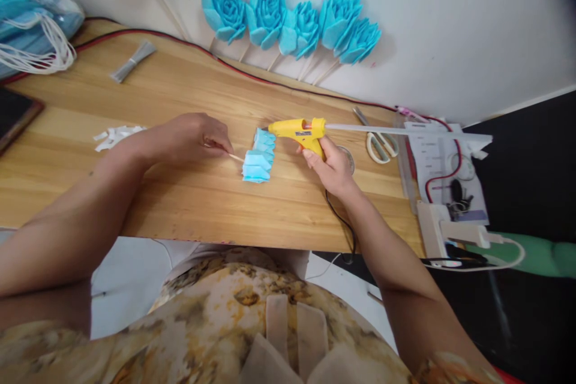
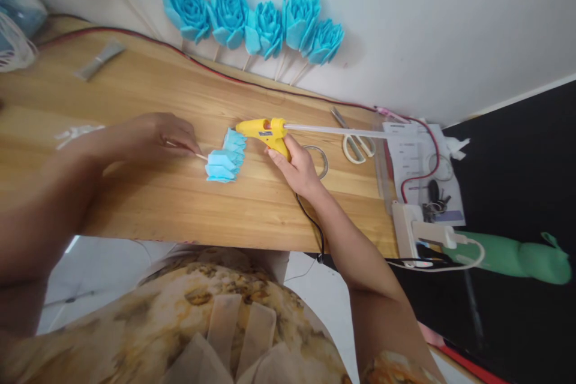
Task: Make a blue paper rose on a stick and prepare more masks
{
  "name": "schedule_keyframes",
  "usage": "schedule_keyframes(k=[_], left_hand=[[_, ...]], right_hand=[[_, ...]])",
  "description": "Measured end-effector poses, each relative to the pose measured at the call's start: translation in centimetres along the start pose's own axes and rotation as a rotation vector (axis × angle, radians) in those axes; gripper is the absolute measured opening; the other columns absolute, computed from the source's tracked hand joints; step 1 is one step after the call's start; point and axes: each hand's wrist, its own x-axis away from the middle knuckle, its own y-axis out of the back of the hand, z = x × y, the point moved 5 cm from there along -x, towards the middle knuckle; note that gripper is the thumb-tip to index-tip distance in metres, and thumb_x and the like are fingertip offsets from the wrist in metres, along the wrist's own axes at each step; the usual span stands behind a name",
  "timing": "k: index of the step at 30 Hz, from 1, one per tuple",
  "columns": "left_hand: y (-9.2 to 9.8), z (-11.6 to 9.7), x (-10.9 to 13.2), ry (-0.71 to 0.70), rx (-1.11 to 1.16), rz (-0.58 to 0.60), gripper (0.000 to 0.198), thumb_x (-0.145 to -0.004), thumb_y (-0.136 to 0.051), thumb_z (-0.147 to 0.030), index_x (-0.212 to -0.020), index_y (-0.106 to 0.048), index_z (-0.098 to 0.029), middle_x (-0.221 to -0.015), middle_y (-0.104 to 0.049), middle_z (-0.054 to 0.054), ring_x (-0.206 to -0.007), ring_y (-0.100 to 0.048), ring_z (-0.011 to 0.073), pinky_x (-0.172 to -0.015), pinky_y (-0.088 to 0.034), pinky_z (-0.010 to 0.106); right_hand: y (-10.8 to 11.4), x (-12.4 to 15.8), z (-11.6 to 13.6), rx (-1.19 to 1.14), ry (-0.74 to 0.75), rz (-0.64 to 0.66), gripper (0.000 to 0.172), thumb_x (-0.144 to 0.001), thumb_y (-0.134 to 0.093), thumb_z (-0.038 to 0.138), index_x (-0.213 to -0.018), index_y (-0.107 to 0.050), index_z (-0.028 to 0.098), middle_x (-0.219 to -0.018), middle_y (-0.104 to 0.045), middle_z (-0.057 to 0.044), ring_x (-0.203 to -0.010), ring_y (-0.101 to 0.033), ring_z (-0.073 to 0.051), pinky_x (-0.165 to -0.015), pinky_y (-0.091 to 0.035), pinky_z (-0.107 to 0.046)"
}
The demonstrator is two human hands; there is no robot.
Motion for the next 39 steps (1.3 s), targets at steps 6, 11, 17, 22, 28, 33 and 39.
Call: schedule_keyframes(k=[6, 11, 17, 22, 28, 33, 39], left_hand=[[-0.07, 0.26, -0.03, -0.024, 0.008, -0.046, 0.041, -0.104, -0.051, -0.05, -0.098, -0.081, -0.024, -0.096, -0.08, 0.005, -0.087, -0.069, 0.018, -0.081, -0.047, 0.03], [-0.16, 0.42, -0.06, -0.002, 0.018, -0.02, 0.04, -0.104, -0.051, -0.048, -0.097, -0.081, -0.023, -0.097, -0.08, 0.007, -0.088, -0.069, 0.0193, -0.081, -0.046, 0.03], [-0.18, 0.45, -0.02, -0.012, 0.039, -0.015, 0.036, -0.102, -0.052, -0.044, -0.101, -0.082, -0.023, -0.1, -0.08, 0.006, -0.092, -0.07, 0.0198, -0.084, -0.047, 0.031], [-0.2, 0.47, -0.04, 0.022, 0.048, -0.029, 0.036, -0.101, -0.053, -0.048, -0.099, -0.082, -0.027, -0.099, -0.08, 0.004, -0.09, -0.07, 0.0203, -0.083, -0.047, 0.033], [0.02, -0.25, -0.12, 0.045, 0.016, 0.017, 0.039, -0.102, -0.048, -0.05, -0.102, -0.08, -0.027, -0.102, -0.08, 0.005, -0.093, -0.069, 0.0195, -0.086, -0.048, 0.034], [-0.08, 0.15, -0.14, 0.035, 0.037, -0.017, 0.039, -0.1, -0.051, -0.05, -0.099, -0.081, -0.025, -0.1, -0.08, 0.006, -0.091, -0.069, 0.0195, -0.084, -0.048, 0.034], [-0.02, 0.39, -0.15, 0.04, 0.044, -0.044, 0.033, -0.097, -0.054, -0.046, -0.092, -0.082, -0.029, -0.095, -0.08, 0.002, -0.088, -0.07, 0.0204, -0.081, -0.047, 0.032]], right_hand=[[-0.2, 0.02, 0.11, 0.019, 0.008, 0.008, 0.029, -0.099, -0.057, 0.052, -0.103, -0.063, 0.024, -0.087, -0.075, -0.004, -0.08, -0.069, -0.021, -0.075, -0.055, -0.037], [-0.31, 0.0, 0.07, 0.029, 0.007, 0.006, 0.028, -0.099, -0.057, 0.051, -0.102, -0.062, 0.024, -0.087, -0.074, -0.003, -0.076, -0.066, -0.02, -0.072, -0.052, -0.036], [-0.25, -0.04, 0.09, 0.039, 0.004, -0.003, 0.027, -0.099, -0.057, 0.051, -0.101, -0.062, 0.024, -0.08, -0.069, -0.001, -0.069, -0.059, -0.018, -0.067, -0.048, -0.034], [-0.2, -0.06, 0.23, 0.049, -0.012, 0.0, 0.027, -0.098, -0.058, 0.052, -0.099, -0.063, 0.026, -0.074, -0.063, 0.001, -0.067, -0.055, -0.018, -0.065, -0.046, -0.034], [-0.1, -0.09, 0.1, 0.055, -0.021, -0.009, 0.032, -0.097, -0.059, 0.057, -0.097, -0.063, 0.025, -0.075, -0.065, 0.0, -0.068, -0.056, -0.019, -0.065, -0.047, -0.035], [-0.02, -0.12, -0.13, -0.009, -0.026, -0.016, 0.031, -0.096, -0.06, 0.055, -0.1, -0.064, 0.024, -0.088, -0.074, -0.004, -0.076, -0.064, -0.02, -0.072, -0.051, -0.035], [0.32, -0.07, -0.17, -0.007, -0.035, -0.026, 0.031, -0.097, -0.061, 0.055, -0.1, -0.065, 0.024, -0.089, -0.075, -0.004, -0.078, -0.067, -0.021, -0.072, -0.052, -0.036]])
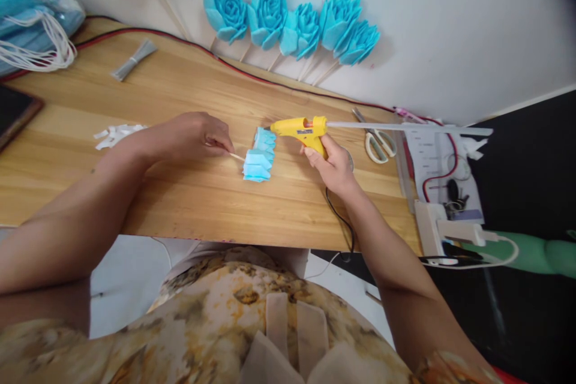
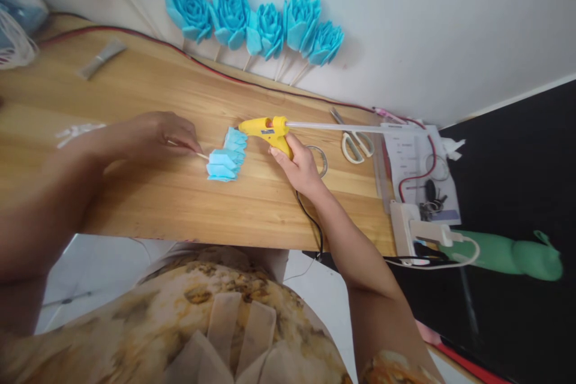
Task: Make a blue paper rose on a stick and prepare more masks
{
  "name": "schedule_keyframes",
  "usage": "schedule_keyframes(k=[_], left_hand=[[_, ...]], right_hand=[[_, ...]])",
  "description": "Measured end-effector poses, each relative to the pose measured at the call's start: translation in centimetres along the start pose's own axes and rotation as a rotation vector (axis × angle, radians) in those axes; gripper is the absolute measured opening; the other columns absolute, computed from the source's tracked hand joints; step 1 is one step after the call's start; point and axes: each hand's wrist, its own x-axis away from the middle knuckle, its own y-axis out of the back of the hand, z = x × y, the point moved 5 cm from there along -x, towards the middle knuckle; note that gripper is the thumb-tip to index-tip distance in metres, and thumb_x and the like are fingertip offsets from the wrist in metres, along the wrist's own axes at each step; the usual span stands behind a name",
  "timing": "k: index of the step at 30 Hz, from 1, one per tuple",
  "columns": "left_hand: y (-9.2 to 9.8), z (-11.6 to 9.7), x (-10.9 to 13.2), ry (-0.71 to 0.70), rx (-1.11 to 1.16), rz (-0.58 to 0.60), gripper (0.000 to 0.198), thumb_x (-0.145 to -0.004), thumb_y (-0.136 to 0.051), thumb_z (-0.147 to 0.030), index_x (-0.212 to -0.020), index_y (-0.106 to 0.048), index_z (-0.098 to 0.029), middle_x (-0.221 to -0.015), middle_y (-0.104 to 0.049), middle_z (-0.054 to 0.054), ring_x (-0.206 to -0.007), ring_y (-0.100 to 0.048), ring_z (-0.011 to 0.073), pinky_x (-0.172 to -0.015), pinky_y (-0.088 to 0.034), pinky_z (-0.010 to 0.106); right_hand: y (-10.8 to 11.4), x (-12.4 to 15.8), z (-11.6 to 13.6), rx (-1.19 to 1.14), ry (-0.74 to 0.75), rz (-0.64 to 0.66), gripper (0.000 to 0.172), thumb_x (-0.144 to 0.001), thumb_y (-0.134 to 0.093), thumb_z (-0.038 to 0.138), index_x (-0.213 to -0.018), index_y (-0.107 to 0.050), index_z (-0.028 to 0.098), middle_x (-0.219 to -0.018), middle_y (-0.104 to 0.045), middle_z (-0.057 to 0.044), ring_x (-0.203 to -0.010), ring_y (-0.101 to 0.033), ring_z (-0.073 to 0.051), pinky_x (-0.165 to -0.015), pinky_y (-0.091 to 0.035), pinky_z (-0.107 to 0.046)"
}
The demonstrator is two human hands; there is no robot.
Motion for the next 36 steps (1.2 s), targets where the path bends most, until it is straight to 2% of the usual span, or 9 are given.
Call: schedule_keyframes(k=[7, 17, 25, 32, 36], left_hand=[[0.2, -1.0, 0.1, 0.012, -0.037, 0.037, 0.038, -0.1, -0.05, -0.045, -0.098, -0.081, -0.023, -0.1, -0.079, 0.007, -0.088, -0.068, 0.0196, -0.083, -0.047, 0.034], [0.1, -0.6, 0.3, 0.005, -0.05, 0.015, 0.035, -0.1, -0.051, -0.043, -0.097, -0.079, -0.022, -0.097, -0.078, 0.005, -0.086, -0.068, 0.0173, -0.08, -0.048, 0.031], [0.3, -0.9, 0.2, 0.002, -0.029, 0.017, 0.034, -0.1, -0.052, -0.044, -0.096, -0.078, -0.022, -0.097, -0.079, 0.005, -0.087, -0.067, 0.0175, -0.082, -0.047, 0.032], [0.3, -0.7, 0.2, 0.024, -0.05, 0.018, 0.036, -0.099, -0.052, -0.047, -0.095, -0.079, -0.023, -0.096, -0.079, 0.005, -0.086, -0.066, 0.018, -0.081, -0.047, 0.032], [0.3, -0.8, 0.2, 0.029, -0.056, 0.031, 0.037, -0.1, -0.051, -0.046, -0.097, -0.079, -0.022, -0.096, -0.078, 0.006, -0.086, -0.067, 0.0185, -0.081, -0.047, 0.033]], right_hand=[[0.2, 0.0, -0.3, -0.029, -0.002, 0.003, 0.026, -0.097, -0.06, 0.049, -0.101, -0.065, 0.024, -0.092, -0.075, -0.004, -0.082, -0.068, -0.021, -0.075, -0.052, -0.037], [0.6, 0.0, -0.7, -0.031, -0.002, 0.015, 0.027, -0.097, -0.06, 0.051, -0.104, -0.064, 0.025, -0.094, -0.075, -0.004, -0.081, -0.068, -0.021, -0.073, -0.05, -0.037], [1.0, 0.1, -0.7, 0.038, -0.006, -0.006, 0.034, -0.095, -0.06, 0.06, -0.099, -0.065, 0.026, -0.092, -0.077, -0.003, -0.073, -0.065, -0.02, -0.067, -0.049, -0.037], [1.3, 0.0, -0.8, 0.077, -0.006, -0.013, 0.034, -0.095, -0.061, 0.06, -0.097, -0.065, 0.027, -0.082, -0.07, -0.001, -0.068, -0.058, -0.019, -0.065, -0.045, -0.036], [1.6, 0.0, -1.0, 0.09, 0.002, -0.025, 0.036, -0.095, -0.061, 0.061, -0.098, -0.065, 0.025, -0.086, -0.072, -0.003, -0.069, -0.058, -0.019, -0.065, -0.045, -0.036]])
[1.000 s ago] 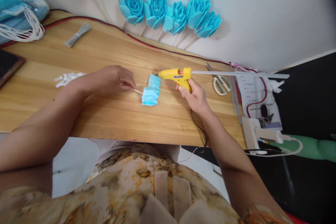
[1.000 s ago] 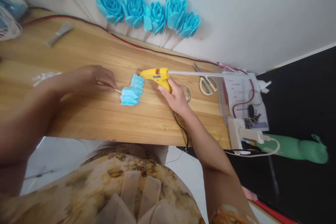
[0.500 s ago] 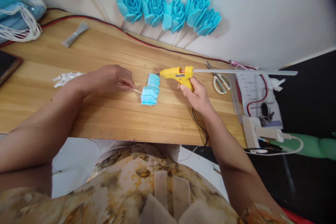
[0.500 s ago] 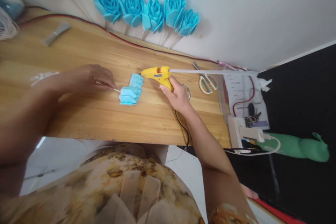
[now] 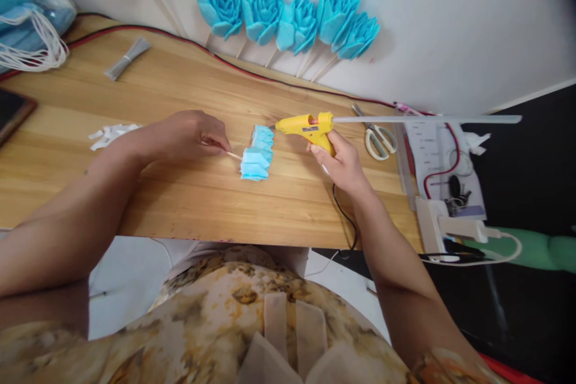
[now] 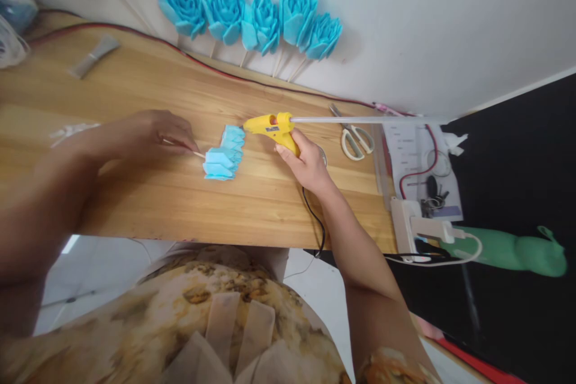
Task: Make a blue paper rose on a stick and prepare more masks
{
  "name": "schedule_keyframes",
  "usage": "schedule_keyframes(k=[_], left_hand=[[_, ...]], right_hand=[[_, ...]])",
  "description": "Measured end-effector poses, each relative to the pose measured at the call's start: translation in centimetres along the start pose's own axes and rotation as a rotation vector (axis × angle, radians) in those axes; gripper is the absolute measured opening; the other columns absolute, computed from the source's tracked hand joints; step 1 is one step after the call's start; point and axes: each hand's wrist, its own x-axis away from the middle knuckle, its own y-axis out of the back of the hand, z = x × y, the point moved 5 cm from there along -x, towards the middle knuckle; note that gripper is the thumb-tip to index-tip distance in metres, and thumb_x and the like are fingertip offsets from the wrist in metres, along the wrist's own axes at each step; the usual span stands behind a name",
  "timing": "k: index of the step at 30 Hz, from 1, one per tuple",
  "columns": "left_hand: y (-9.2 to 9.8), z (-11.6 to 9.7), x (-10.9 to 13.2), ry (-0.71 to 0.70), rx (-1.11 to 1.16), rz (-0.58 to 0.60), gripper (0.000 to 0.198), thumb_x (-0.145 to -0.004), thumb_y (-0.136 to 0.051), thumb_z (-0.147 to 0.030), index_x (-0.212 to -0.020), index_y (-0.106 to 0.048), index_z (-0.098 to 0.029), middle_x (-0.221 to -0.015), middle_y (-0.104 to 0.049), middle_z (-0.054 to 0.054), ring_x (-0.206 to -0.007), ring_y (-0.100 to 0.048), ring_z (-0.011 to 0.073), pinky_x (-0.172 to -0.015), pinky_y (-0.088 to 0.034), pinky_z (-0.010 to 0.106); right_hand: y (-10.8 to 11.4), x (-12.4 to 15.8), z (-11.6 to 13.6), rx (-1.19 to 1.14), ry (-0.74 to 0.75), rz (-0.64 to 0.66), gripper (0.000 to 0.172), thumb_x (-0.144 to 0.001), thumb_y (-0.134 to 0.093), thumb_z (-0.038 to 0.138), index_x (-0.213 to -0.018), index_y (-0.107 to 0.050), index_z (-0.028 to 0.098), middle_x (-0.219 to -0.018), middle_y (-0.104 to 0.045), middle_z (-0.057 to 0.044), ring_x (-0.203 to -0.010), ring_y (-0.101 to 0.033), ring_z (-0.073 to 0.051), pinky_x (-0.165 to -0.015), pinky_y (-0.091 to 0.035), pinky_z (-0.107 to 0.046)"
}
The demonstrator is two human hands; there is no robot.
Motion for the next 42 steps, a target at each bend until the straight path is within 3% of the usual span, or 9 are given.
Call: schedule_keyframes(k=[8, 13, 20, 26, 36, 39, 42], left_hand=[[0.1, 0.0, 0.0, 0.006, 0.001, 0.009, 0.037, -0.1, -0.051, -0.046, -0.098, -0.079, -0.022, -0.098, -0.079, 0.006, -0.086, -0.067, 0.0184, -0.081, -0.049, 0.033], [-0.1, 0.3, 0.1, -0.041, -0.008, -0.029, 0.037, -0.101, -0.053, -0.043, -0.096, -0.08, -0.019, -0.094, -0.078, 0.007, -0.084, -0.068, 0.0169, -0.078, -0.048, 0.03], [-0.4, 1.2, 0.2, -0.118, -0.001, -0.089, 0.029, -0.101, -0.059, -0.04, -0.096, -0.081, -0.023, -0.093, -0.078, 0.002, -0.082, -0.07, 0.014, -0.075, -0.048, 0.026], [-0.1, 0.6, 0.2, -0.164, 0.0, -0.107, 0.031, -0.102, -0.059, -0.042, -0.095, -0.081, -0.021, -0.092, -0.078, 0.003, -0.081, -0.07, 0.0139, -0.075, -0.048, 0.026], [-0.3, 1.0, 0.3, -0.153, 0.002, -0.111, 0.035, -0.103, -0.057, -0.043, -0.094, -0.081, -0.021, -0.091, -0.078, 0.005, -0.078, -0.07, 0.0151, -0.073, -0.048, 0.027], [-0.4, 1.1, 0.3, -0.157, 0.003, -0.111, 0.034, -0.103, -0.057, -0.042, -0.094, -0.081, -0.021, -0.09, -0.078, 0.004, -0.078, -0.07, 0.0149, -0.072, -0.048, 0.026], [-0.4, 1.1, 0.3, -0.171, -0.004, -0.114, 0.033, -0.104, -0.056, -0.04, -0.093, -0.081, -0.02, -0.088, -0.077, 0.004, -0.077, -0.07, 0.0145, -0.071, -0.047, 0.026]], right_hand=[[0.5, -0.1, 0.6, -0.037, 0.059, 0.037, 0.036, -0.096, -0.061, 0.059, -0.101, -0.068, 0.024, -0.093, -0.076, -0.006, -0.078, -0.065, -0.022, -0.071, -0.051, -0.038], [0.9, -0.2, 1.0, -0.01, 0.081, 0.031, 0.03, -0.095, -0.063, 0.052, -0.098, -0.068, 0.023, -0.09, -0.075, -0.006, -0.076, -0.064, -0.021, -0.069, -0.051, -0.036], [0.6, -0.1, 0.5, 0.007, 0.104, 0.048, 0.035, -0.097, -0.061, 0.055, -0.098, -0.068, 0.021, -0.086, -0.073, -0.004, -0.071, -0.061, -0.018, -0.065, -0.047, -0.033], [0.5, -0.1, 0.2, 0.047, 0.11, 0.055, 0.043, -0.098, -0.058, 0.061, -0.107, -0.071, 0.021, -0.091, -0.075, -0.006, -0.079, -0.066, -0.021, -0.069, -0.052, -0.035], [1.0, -0.2, 0.4, 0.079, 0.129, 0.05, 0.038, -0.096, -0.063, 0.052, -0.115, -0.073, 0.021, -0.095, -0.076, -0.007, -0.08, -0.067, -0.023, -0.074, -0.055, -0.037], [1.5, -0.1, 0.5, 0.01, 0.095, 0.04, 0.035, -0.094, -0.067, 0.053, -0.109, -0.074, 0.022, -0.092, -0.075, -0.005, -0.076, -0.065, -0.02, -0.071, -0.054, -0.035], [1.8, -0.1, 0.2, -0.217, 0.019, 0.021, 0.034, -0.094, -0.068, 0.055, -0.106, -0.073, 0.023, -0.091, -0.074, -0.004, -0.064, -0.057, -0.014, -0.056, -0.047, -0.029]])
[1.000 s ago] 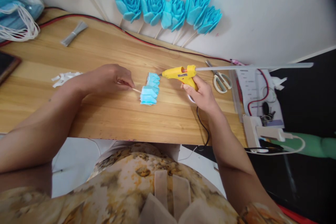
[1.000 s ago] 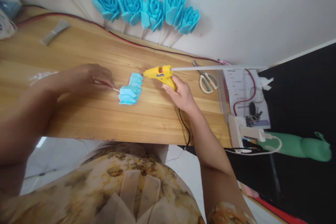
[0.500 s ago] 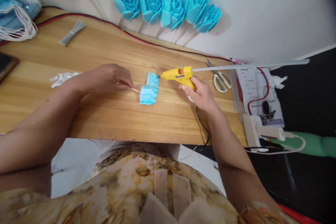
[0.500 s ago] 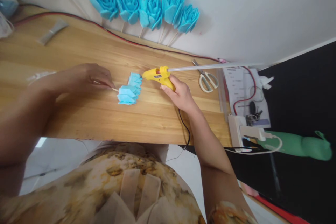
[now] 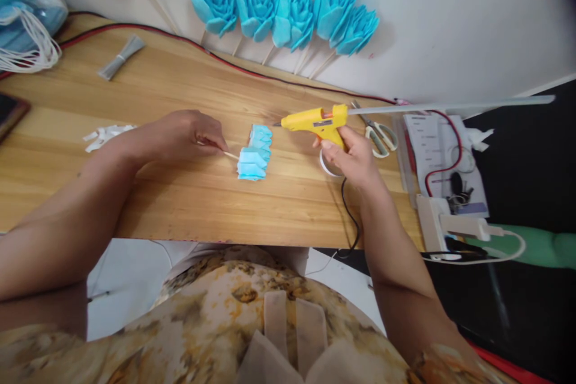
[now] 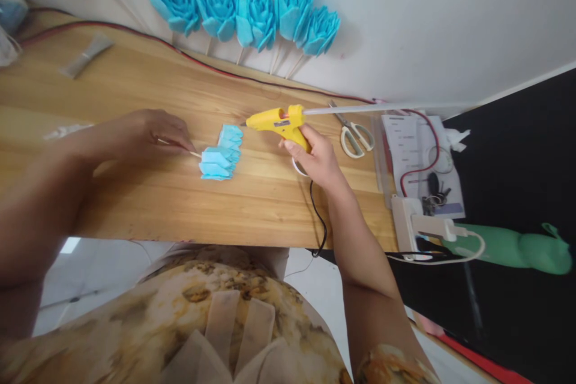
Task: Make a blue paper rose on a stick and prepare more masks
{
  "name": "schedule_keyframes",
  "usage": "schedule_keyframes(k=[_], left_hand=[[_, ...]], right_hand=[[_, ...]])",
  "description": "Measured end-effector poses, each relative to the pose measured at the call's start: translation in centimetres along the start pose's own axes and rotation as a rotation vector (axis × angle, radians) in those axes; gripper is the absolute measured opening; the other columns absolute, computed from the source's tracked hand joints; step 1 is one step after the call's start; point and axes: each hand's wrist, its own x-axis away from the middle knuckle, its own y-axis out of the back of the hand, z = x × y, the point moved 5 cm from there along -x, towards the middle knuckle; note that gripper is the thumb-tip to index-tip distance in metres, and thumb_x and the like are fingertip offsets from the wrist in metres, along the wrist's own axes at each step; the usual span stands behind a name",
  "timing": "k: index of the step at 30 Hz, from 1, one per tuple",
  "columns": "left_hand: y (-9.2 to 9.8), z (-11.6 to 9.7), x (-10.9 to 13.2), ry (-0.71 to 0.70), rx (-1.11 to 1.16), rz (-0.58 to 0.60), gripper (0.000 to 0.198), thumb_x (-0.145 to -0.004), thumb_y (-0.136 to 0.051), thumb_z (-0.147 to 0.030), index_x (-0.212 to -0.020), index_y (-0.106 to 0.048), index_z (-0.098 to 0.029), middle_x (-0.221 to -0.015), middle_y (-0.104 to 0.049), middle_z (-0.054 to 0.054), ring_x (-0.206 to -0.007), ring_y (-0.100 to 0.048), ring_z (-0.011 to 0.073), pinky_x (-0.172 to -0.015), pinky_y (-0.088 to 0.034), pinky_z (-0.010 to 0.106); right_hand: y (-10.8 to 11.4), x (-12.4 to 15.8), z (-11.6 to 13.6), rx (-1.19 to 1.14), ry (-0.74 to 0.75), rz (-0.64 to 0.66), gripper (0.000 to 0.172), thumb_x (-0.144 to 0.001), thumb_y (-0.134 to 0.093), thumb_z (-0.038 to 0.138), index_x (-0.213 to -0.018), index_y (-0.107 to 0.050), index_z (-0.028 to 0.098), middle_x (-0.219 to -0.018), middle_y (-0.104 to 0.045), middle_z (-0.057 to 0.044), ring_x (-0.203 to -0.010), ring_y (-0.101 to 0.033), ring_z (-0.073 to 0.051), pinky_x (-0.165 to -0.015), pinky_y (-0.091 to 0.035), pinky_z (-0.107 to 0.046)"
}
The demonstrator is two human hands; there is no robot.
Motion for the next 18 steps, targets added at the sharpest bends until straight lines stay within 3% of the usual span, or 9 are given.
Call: schedule_keyframes(k=[4, 9, 18], left_hand=[[0.09, -0.17, -0.11, -0.035, -0.005, -0.008, 0.032, -0.104, -0.057, -0.041, -0.094, -0.081, -0.02, -0.089, -0.077, 0.004, -0.078, -0.07, 0.0142, -0.072, -0.047, 0.025], [0.15, -0.26, -0.14, -0.047, -0.004, -0.014, 0.029, -0.103, -0.059, -0.038, -0.093, -0.08, -0.02, -0.088, -0.077, 0.003, -0.077, -0.07, 0.0128, -0.071, -0.047, 0.024], [0.07, -0.19, -0.1, -0.04, -0.01, -0.011, 0.031, -0.103, -0.058, -0.04, -0.093, -0.08, -0.021, -0.086, -0.076, 0.003, -0.075, -0.068, 0.0132, -0.07, -0.047, 0.025]], right_hand=[[0.04, 0.03, -0.43, -0.269, -0.093, -0.044, 0.038, -0.091, -0.073, 0.058, -0.108, -0.07, 0.025, -0.096, -0.072, -0.004, -0.057, -0.048, -0.01, -0.042, -0.031, -0.024], [-0.33, -0.12, -0.35, -0.381, -0.145, -0.038, 0.039, -0.085, -0.079, 0.058, -0.102, -0.069, 0.024, -0.095, -0.073, -0.004, -0.056, -0.048, -0.009, -0.04, -0.031, -0.023], [-0.73, -0.08, -0.71, -0.418, -0.213, -0.008, 0.04, -0.084, -0.082, 0.054, -0.107, -0.071, 0.022, -0.105, -0.078, -0.007, -0.063, -0.056, -0.009, -0.043, -0.033, -0.021]])
